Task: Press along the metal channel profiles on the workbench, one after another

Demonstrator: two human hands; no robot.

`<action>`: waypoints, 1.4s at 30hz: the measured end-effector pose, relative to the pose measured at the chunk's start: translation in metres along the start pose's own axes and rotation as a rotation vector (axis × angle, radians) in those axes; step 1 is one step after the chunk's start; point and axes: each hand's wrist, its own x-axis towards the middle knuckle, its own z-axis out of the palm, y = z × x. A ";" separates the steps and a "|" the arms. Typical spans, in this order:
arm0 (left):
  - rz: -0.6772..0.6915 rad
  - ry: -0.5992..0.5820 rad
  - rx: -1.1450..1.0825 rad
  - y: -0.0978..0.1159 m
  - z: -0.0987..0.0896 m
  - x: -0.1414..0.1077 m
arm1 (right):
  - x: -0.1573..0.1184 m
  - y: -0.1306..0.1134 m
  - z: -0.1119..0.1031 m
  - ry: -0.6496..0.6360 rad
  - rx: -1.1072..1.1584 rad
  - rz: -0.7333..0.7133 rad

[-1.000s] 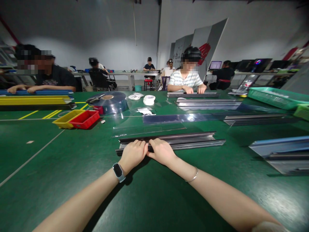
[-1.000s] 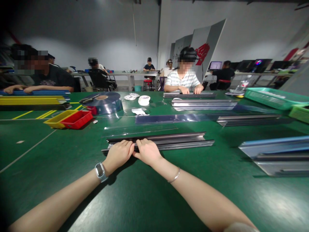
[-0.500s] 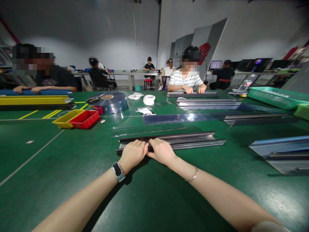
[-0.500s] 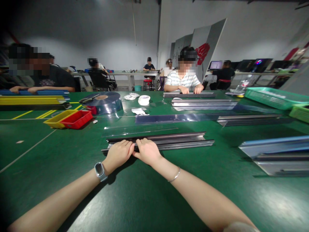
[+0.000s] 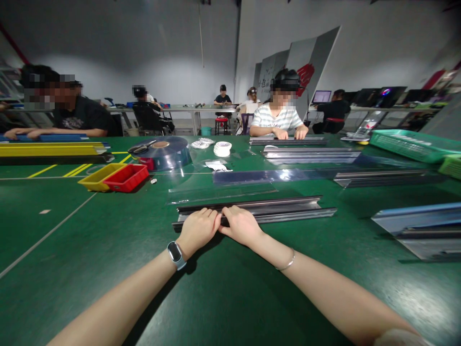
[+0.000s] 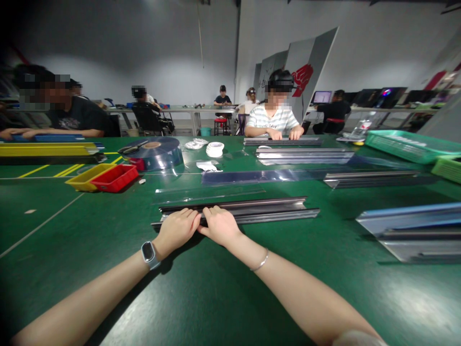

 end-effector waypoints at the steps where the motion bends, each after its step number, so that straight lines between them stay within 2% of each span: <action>1: 0.001 0.005 -0.002 0.000 0.000 0.000 | 0.000 0.000 0.000 0.004 0.000 0.000; 16: -0.017 0.012 0.012 0.002 -0.002 0.000 | -0.001 0.000 0.001 0.037 0.032 -0.020; 42: -0.016 -0.058 0.028 0.001 -0.001 -0.002 | -0.001 0.000 0.002 0.066 0.038 -0.046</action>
